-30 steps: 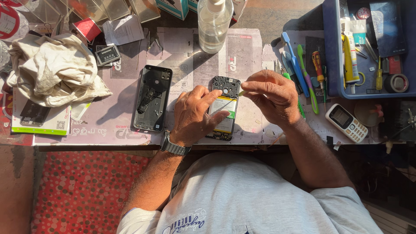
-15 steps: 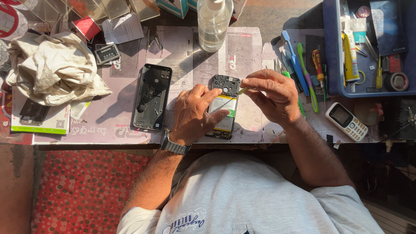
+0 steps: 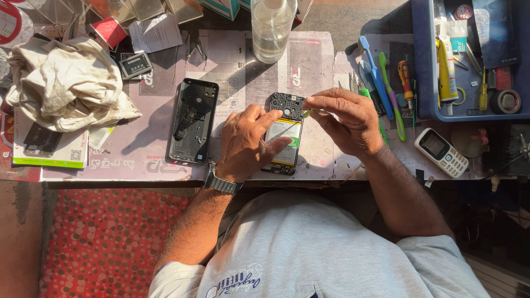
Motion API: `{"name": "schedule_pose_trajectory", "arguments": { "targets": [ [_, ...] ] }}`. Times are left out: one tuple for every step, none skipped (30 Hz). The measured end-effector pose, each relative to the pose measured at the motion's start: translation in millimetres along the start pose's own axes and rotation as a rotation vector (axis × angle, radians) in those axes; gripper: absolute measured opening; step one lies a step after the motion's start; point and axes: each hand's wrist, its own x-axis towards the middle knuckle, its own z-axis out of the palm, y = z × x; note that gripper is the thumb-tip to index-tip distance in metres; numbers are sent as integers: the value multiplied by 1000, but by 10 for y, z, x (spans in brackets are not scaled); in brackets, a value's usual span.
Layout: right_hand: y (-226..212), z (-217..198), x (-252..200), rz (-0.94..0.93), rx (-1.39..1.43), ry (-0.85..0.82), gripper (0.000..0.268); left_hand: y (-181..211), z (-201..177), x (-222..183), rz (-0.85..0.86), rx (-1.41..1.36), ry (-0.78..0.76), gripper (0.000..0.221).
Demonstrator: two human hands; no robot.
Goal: The person uses a green plastic spudger and a green utility knife to pry and separate components inside a disassembled smartphone. The person works on the battery area and the top edge of the phone, occasionally switching between the two tools.
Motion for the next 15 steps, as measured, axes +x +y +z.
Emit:
{"name": "schedule_pose_trajectory", "arguments": {
  "targets": [
    [-7, 4, -3, -2, -4, 0, 32, 2, -2, 1, 4, 6, 1, 72],
    [-20, 5, -10, -3, -8, 1, 33, 3, -8, 3, 2, 4, 2, 72],
    [-38, 6, -23, -5, -12, 2, 35, 12, -13, -1, 0, 2, 3, 72],
    [-67, 8, -49, 6, -49, 9, 34, 23, -18, -9, -2, -1, 3, 72],
    [-66, 5, -36, 16, -85, 16, 33, 25, -23, -1, -7, 1, -5, 72],
    [-70, 3, -23, 28, -121, 22, 32, 30, -30, 7, -13, 3, -13, 73],
    [-70, 4, -7, -2, -94, 22, 32, 32, -36, 15, -19, 5, -21, 73],
    [-75, 11, -6, -25, -64, 19, 33, 36, -39, 10, -16, 1, -14, 73],
    [-66, 17, 1, -48, -33, 16, 33, 25, -41, 15, -12, -3, -6, 72],
    [-62, 23, -7, -57, -61, 31, 32, 21, -36, 6, -12, -12, -5, 71],
    [-43, 27, -6, -66, -89, 46, 31, 3, -28, 8, 7, 2, 5, 71],
    [-29, 31, -27, -66, -115, 57, 30, -10, -12, -8, 20, 10, 9, 70],
    [-8, 35, -44, -79, -81, 50, 29, -22, 6, -26, 34, 17, 13, 69],
    [20, 35, -51, -95, -48, 45, 28, -36, 22, -36, 22, 14, 6, 70],
    [42, 36, -61, -112, -15, 39, 28, -48, 31, -47, 11, 12, -2, 70]
  ]
}}
